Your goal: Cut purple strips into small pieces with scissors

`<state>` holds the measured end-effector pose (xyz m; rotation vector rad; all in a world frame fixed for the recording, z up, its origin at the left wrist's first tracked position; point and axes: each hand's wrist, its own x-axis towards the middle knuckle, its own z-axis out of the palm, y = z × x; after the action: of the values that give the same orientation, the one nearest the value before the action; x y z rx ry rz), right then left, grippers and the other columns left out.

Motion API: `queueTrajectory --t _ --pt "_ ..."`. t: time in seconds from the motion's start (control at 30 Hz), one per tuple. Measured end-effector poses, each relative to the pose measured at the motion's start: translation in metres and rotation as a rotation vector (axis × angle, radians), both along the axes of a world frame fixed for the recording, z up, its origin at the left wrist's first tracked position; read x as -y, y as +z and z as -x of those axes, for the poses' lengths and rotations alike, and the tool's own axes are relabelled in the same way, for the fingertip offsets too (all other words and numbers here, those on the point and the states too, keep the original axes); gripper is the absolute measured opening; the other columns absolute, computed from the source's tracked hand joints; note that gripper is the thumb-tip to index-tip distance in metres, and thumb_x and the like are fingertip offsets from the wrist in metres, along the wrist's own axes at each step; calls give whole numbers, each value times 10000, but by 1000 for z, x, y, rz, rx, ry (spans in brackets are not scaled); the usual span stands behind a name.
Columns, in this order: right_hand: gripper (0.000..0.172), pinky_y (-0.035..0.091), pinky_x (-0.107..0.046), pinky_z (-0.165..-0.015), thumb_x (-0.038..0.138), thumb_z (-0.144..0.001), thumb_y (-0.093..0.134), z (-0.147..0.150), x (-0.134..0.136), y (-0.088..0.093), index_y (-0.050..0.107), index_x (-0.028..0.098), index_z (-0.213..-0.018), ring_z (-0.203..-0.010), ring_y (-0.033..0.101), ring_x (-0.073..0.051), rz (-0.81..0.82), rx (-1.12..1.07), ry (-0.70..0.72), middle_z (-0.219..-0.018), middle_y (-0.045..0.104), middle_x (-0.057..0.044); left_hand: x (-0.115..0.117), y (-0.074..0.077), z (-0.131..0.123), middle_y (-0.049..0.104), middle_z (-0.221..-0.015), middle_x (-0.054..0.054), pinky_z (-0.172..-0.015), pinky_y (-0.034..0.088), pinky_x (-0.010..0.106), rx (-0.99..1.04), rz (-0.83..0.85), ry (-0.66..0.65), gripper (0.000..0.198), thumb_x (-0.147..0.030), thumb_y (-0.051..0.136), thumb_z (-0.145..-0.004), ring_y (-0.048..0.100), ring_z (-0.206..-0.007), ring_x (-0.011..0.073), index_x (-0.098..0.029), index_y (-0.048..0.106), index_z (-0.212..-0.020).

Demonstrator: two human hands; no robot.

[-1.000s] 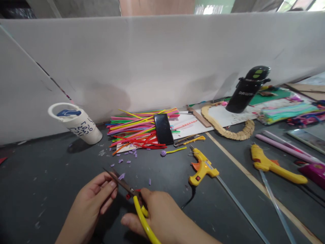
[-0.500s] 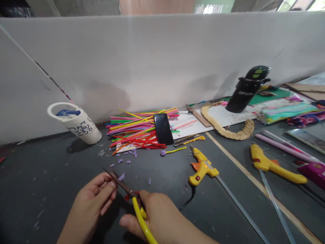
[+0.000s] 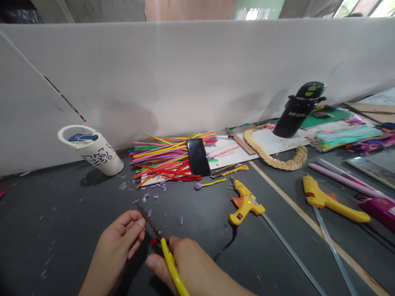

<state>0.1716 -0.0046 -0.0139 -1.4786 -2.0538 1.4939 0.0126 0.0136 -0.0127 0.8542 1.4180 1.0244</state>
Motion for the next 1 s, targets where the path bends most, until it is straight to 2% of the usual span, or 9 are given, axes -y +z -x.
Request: queueTrajectory --t 0.17,0.33,0.5,0.77,1.0 --pt "276 308 -205 -492 435 -803 469 0 -4 -9 492 164 -757 -549 423 -106 -27 -85 -83 -654 529 10 0 -6 0 508 -483 -65 -317 191 111 52 -28 -38 232 -368 609 -734 291 -314 2 -152 539 -689" --pt "4 362 -186 -550 174 -725 487 -2 -14 -4 485 171 -725 -592 467 -106 -83 -212 -278 -632 505 33 2 -9 -5 574 -501 -25 -273 186 110 134 84 -244 215 -342 608 -741 363 -289 15 -143 552 -683" --pt "64 343 -181 -509 146 -704 476 -3 -15 -4 432 183 -677 -545 431 -97 -167 -261 -269 -584 458 49 3 -13 -8 617 -516 2 -260 225 104 211 158 -333 199 -324 610 -729 428 -289 30 -141 543 -689" --pt "105 334 -176 -488 186 -754 457 -1 -12 -9 404 191 -663 -530 411 -90 -222 -266 -267 -588 451 48 5 -18 -9 625 -522 10 -257 247 110 218 165 -374 195 -322 593 -739 439 -287 37 -139 534 -708" --pt "84 348 -188 -514 203 -779 438 -4 -16 -11 426 181 -699 -548 412 -101 -248 -189 -331 -596 464 34 5 -16 -10 607 -509 1 -258 250 106 201 153 -390 192 -311 595 -751 423 -284 30 -131 551 -700"
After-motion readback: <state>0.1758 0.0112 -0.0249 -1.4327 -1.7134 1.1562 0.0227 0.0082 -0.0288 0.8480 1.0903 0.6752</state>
